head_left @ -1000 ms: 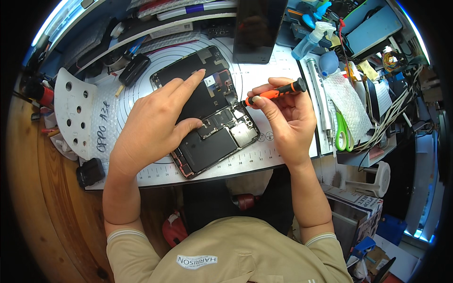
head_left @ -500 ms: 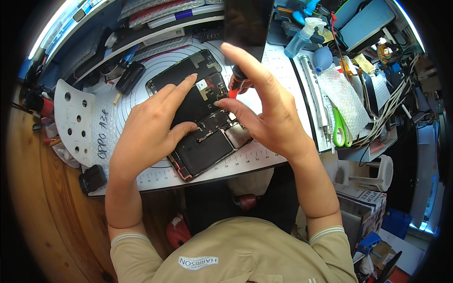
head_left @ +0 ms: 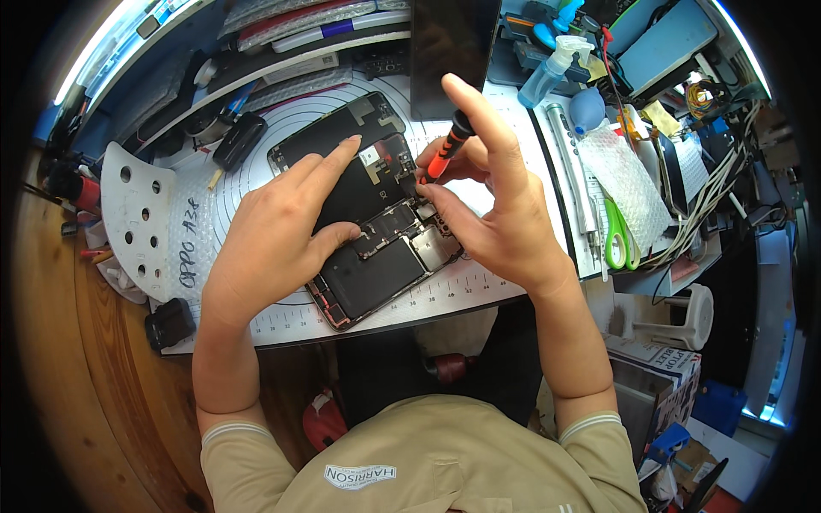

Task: The person removes screws and internal components from the back of a mobile phone using a screwdriver and tweezers.

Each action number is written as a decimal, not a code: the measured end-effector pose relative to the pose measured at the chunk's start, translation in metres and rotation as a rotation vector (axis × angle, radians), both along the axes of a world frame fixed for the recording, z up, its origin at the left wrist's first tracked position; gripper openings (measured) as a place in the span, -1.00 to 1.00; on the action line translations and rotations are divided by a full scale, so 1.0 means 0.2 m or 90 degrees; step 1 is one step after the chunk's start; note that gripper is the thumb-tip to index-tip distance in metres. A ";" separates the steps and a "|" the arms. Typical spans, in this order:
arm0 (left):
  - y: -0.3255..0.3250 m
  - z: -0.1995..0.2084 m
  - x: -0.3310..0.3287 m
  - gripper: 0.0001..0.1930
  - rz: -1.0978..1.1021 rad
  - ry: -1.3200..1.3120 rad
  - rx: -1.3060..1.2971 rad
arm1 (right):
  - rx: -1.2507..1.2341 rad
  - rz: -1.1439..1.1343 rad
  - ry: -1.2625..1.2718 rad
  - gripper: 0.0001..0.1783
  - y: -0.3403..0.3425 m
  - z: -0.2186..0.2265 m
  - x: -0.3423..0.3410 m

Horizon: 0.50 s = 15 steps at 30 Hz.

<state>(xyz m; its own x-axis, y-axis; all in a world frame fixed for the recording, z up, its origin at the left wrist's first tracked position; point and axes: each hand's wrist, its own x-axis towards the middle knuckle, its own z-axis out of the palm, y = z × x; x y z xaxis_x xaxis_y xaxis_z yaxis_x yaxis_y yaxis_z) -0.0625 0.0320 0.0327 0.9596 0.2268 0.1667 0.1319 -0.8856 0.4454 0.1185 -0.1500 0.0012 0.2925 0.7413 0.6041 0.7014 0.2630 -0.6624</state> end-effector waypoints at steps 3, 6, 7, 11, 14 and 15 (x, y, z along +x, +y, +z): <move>0.00 0.01 0.00 -0.10 0.003 0.007 -0.001 | 0.002 0.013 0.033 0.09 -0.01 -0.01 0.01; 0.00 0.01 0.00 -0.11 0.010 0.023 0.001 | 0.034 0.007 0.031 0.10 -0.01 -0.02 0.01; 0.00 0.01 0.00 -0.11 0.011 0.026 0.007 | 0.048 0.001 0.054 0.10 -0.02 -0.02 0.02; 0.00 0.01 0.00 -0.11 0.013 0.031 -0.001 | 0.045 -0.005 0.107 0.11 -0.03 -0.04 0.02; 0.00 0.01 0.00 -0.11 0.012 0.027 0.001 | 0.042 -0.005 0.090 0.11 -0.02 -0.05 0.01; 0.00 0.01 0.00 -0.11 0.014 0.032 0.002 | 0.042 -0.005 0.090 0.11 -0.02 -0.05 0.01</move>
<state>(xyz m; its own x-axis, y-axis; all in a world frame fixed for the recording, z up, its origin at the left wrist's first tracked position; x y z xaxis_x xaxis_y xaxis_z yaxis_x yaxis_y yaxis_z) -0.0618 0.0316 0.0346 0.9615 0.2478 0.1185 0.1740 -0.8833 0.4352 0.1211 -0.1542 -0.0094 0.3835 0.6990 0.6036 0.6052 0.3035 -0.7359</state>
